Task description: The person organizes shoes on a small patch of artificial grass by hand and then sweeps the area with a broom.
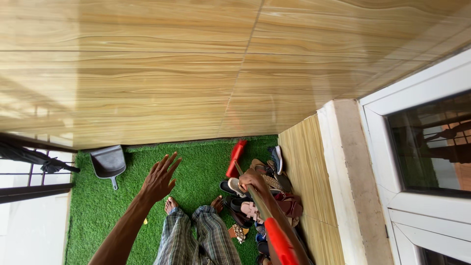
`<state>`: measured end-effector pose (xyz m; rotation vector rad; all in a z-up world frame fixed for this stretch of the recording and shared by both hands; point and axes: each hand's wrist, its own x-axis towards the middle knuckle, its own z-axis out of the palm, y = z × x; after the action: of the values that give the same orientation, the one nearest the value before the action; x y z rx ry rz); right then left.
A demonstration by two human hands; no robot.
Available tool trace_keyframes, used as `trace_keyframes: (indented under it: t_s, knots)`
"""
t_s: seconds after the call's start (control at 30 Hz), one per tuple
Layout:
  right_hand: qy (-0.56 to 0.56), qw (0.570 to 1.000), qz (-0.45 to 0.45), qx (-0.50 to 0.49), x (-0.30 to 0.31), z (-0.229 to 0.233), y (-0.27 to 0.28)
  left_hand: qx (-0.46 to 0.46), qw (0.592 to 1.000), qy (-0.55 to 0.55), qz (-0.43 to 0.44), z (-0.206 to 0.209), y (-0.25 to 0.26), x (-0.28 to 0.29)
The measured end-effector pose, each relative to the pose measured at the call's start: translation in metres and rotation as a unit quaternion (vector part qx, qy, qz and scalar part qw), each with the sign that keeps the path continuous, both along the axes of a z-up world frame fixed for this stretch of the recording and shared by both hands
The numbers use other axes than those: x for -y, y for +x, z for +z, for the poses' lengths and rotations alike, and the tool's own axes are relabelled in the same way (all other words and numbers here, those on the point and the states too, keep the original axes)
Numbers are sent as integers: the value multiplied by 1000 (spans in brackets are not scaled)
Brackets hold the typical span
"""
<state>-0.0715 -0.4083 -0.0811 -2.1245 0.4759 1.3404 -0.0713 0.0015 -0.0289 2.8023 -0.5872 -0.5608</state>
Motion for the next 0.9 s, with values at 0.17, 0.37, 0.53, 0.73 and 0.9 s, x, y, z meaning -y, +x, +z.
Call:
trace_keyframes:
  t_s: [0.17,0.37,0.53,0.73,0.9]
  knots:
    - [113,979,-170,-25,53,29,-19,-2,1000,-7,8,-8,0,-22]
    - [-20,989,-129,-74,86,68,-25,-19,1000,15,-12,-13,4,-46]
    - [-68,996,0,-49,46,34,-6,-14,1000,10,-16,-4,12,-58]
    - [-45,999,10,-7,-82,-15,0,-9,1000,-28,3,12,19,-86]
    - [80,997,3,-14,-172,-1,-30,-6,1000,4,-4,9,29,-112]
